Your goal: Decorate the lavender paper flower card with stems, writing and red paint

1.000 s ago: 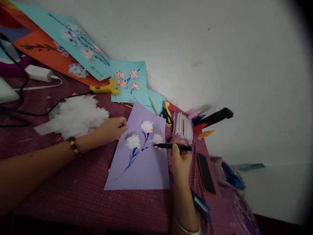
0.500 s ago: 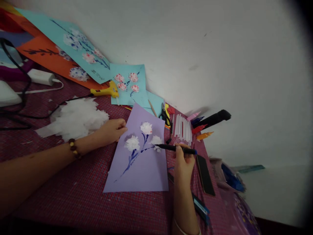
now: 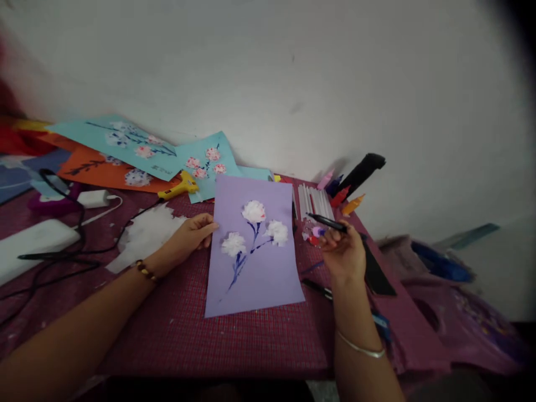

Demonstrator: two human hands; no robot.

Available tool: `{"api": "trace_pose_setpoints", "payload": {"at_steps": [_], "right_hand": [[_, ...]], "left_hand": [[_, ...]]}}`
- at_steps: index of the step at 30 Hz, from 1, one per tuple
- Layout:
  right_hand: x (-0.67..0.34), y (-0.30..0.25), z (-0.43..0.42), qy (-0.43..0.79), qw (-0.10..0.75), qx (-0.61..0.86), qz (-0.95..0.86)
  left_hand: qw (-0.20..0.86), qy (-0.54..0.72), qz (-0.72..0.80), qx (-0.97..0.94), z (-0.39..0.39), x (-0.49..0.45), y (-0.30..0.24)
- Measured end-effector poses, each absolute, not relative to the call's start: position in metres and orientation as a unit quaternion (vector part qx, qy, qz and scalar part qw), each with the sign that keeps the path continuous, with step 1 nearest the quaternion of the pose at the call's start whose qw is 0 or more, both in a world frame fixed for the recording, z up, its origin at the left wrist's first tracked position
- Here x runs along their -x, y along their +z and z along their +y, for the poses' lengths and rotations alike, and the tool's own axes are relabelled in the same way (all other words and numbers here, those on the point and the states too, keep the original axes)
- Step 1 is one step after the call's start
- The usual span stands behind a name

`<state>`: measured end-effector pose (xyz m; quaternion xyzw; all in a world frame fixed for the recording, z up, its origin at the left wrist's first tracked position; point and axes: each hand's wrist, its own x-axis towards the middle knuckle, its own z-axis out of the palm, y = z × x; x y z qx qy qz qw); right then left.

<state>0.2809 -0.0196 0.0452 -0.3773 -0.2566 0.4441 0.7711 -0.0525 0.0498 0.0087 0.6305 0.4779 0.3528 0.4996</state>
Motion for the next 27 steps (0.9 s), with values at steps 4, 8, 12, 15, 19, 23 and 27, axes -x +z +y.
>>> {"api": "trace_pose_setpoints", "payload": {"at_steps": [4,8,12,15,19,23,27], "right_hand": [[-0.292,0.051,-0.022,0.453,0.786,0.344,-0.241],[-0.298,0.046,-0.016,0.453,0.794,0.338,-0.224],[-0.295,0.037,-0.010,0.470,0.785,0.343,-0.213],[-0.287,0.032,-0.008,0.484,0.771,0.345,-0.228],[-0.277,0.026,-0.007,0.495,0.756,0.351,-0.247],[-0.275,0.023,-0.007,0.498,0.745,0.358,-0.262],[-0.273,0.025,-0.009,0.498,0.735,0.362,-0.286]], "left_hand": [[0.480,0.340,0.484,-0.648,0.051,0.049,0.002],[0.448,0.318,0.492,-0.675,0.055,0.046,-0.003],[0.421,0.285,0.516,-0.689,0.053,0.048,0.000],[0.407,0.265,0.528,-0.697,0.051,0.050,0.003],[0.371,0.274,0.526,-0.714,0.052,0.047,-0.001],[0.350,0.317,0.513,-0.716,0.050,0.044,-0.009],[0.369,0.362,0.504,-0.692,0.043,0.046,-0.011]]}}
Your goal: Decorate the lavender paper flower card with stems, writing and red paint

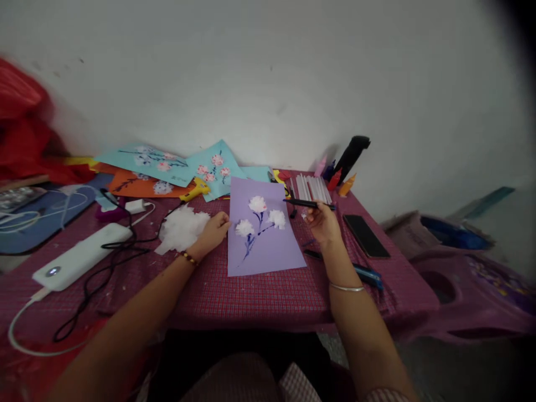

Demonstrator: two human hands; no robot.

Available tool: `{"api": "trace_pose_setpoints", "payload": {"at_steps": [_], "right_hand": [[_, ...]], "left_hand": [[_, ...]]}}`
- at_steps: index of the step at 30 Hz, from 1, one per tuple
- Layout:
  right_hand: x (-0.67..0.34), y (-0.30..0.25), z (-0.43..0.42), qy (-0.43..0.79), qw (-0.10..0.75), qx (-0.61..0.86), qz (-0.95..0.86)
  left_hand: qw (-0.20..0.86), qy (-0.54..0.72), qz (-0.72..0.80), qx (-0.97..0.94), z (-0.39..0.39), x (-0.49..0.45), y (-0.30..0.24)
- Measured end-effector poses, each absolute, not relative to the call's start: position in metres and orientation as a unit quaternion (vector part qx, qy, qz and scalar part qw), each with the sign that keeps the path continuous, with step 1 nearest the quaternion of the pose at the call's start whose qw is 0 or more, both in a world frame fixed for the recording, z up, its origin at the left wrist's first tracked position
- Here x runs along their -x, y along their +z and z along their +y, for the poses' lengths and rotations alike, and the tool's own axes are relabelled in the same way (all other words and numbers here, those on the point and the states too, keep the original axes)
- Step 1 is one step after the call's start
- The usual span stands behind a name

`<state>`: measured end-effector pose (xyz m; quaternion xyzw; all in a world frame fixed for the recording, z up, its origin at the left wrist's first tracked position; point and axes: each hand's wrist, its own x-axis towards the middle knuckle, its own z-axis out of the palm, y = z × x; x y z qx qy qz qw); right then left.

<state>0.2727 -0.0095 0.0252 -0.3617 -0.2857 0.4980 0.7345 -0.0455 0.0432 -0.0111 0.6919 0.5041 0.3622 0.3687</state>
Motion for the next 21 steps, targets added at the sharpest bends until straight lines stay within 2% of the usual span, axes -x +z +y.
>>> {"api": "trace_pose_setpoints", "payload": {"at_steps": [9,16,21], "right_hand": [[-0.263,0.023,-0.015,0.511,0.695,0.376,-0.339],[-0.256,0.021,-0.014,0.485,0.705,0.399,-0.329],[-0.230,0.017,-0.026,0.485,0.682,0.434,-0.335]], "left_hand": [[0.460,0.405,0.476,-0.631,0.041,0.045,-0.013],[0.468,0.424,0.456,-0.627,0.045,0.043,-0.006],[0.462,0.408,0.486,-0.620,0.050,0.043,-0.007]]}}
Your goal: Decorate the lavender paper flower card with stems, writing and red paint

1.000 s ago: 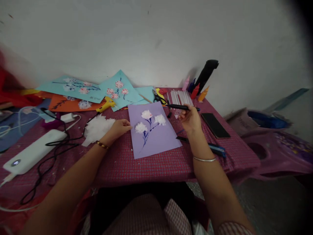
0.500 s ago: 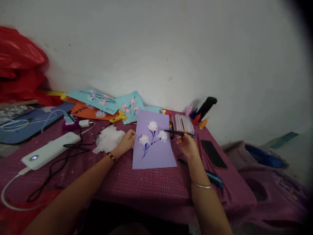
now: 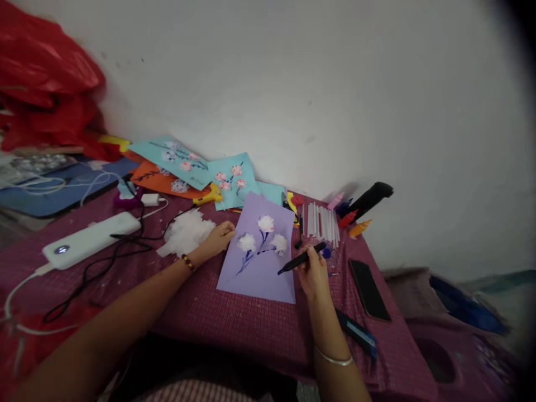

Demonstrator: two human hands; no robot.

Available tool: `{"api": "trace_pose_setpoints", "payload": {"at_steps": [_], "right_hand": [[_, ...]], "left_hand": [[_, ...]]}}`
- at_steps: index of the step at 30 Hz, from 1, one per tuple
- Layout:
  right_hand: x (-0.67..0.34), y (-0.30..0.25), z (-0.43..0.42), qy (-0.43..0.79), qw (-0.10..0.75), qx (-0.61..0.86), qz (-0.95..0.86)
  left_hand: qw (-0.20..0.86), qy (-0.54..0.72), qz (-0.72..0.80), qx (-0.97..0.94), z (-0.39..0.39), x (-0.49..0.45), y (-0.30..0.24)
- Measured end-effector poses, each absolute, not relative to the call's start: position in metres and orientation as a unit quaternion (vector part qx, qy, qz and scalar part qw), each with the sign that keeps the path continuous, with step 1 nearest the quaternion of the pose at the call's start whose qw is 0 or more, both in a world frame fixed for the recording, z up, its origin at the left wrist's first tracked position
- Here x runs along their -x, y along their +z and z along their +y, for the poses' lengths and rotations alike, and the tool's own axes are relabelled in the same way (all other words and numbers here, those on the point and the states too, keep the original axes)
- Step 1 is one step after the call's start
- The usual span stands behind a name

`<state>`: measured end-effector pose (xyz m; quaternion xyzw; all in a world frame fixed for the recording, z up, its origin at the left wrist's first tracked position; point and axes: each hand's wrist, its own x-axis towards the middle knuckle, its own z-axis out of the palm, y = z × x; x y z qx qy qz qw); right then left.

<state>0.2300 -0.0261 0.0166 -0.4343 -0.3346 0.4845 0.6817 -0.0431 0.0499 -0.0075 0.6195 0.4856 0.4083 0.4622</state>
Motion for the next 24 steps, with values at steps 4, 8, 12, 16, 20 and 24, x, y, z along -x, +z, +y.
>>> {"api": "trace_pose_setpoints", "payload": {"at_steps": [4,8,12,16,20,24], "right_hand": [[-0.207,0.019,-0.040,0.512,0.633,0.455,-0.361],[-0.188,0.025,-0.057,0.549,0.577,0.465,-0.387],[-0.171,0.017,-0.081,0.513,0.566,0.503,-0.404],[-0.157,-0.002,-0.103,0.403,0.577,0.570,-0.423],[-0.147,-0.013,-0.109,0.350,0.576,0.586,-0.450],[-0.140,-0.016,-0.109,0.366,0.553,0.585,-0.467]], "left_hand": [[0.472,0.391,0.490,-0.620,0.051,0.044,-0.011],[0.479,0.378,0.481,-0.630,0.047,0.046,-0.011],[0.484,0.371,0.477,-0.633,0.046,0.048,-0.010],[0.488,0.359,0.473,-0.640,0.046,0.048,-0.011],[0.483,0.348,0.470,-0.652,0.048,0.047,-0.013],[0.478,0.341,0.475,-0.655,0.051,0.048,-0.013]]}}
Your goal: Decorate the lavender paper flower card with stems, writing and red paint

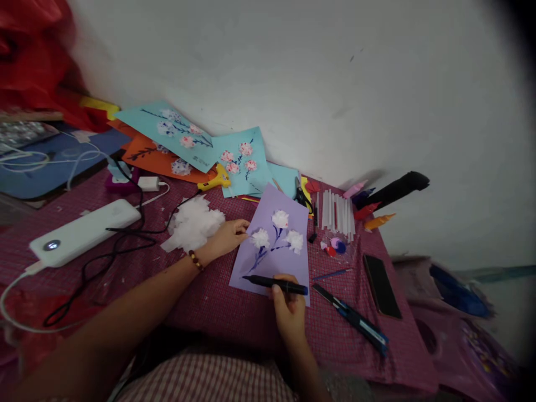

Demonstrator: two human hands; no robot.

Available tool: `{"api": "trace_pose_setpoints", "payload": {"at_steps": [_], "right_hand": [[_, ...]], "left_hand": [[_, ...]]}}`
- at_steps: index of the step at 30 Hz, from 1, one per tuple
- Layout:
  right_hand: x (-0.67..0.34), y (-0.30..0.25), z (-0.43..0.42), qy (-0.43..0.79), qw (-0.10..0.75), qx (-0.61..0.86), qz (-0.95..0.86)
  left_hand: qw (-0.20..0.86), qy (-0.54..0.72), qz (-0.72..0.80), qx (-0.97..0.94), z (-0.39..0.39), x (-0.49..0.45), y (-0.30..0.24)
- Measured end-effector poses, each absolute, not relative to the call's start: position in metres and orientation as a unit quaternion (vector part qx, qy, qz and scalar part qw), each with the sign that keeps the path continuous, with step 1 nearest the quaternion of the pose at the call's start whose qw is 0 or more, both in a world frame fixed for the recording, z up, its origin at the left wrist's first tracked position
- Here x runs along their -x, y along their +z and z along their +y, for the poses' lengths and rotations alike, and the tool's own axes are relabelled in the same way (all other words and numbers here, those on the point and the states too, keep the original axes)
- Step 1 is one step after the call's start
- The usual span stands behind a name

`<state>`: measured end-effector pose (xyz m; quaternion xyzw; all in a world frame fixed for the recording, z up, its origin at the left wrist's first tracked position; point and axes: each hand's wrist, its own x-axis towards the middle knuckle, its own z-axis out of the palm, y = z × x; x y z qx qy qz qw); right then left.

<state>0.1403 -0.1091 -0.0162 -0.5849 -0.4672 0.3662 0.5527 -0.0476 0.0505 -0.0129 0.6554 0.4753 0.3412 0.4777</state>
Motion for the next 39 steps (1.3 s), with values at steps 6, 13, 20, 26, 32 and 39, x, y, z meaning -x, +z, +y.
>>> {"api": "trace_pose_setpoints", "payload": {"at_steps": [6,13,20,26,32,39], "right_hand": [[-0.136,-0.020,-0.111,0.381,0.510,0.576,-0.513],[-0.135,-0.014,-0.106,0.332,0.513,0.601,-0.514],[-0.150,-0.014,-0.104,0.258,0.567,0.636,-0.456],[-0.171,-0.011,-0.111,0.221,0.599,0.665,-0.388],[-0.183,-0.011,-0.117,0.221,0.621,0.669,-0.343],[-0.219,0.002,-0.113,0.185,0.676,0.654,-0.285]], "left_hand": [[0.478,0.344,0.473,-0.656,0.051,0.047,-0.014],[0.473,0.351,0.466,-0.660,0.052,0.047,-0.017],[0.474,0.353,0.468,-0.657,0.055,0.048,-0.025],[0.495,0.343,0.456,-0.655,0.054,0.049,-0.020],[0.500,0.343,0.466,-0.644,0.053,0.047,-0.013],[0.495,0.347,0.479,-0.636,0.054,0.047,-0.011]]}}
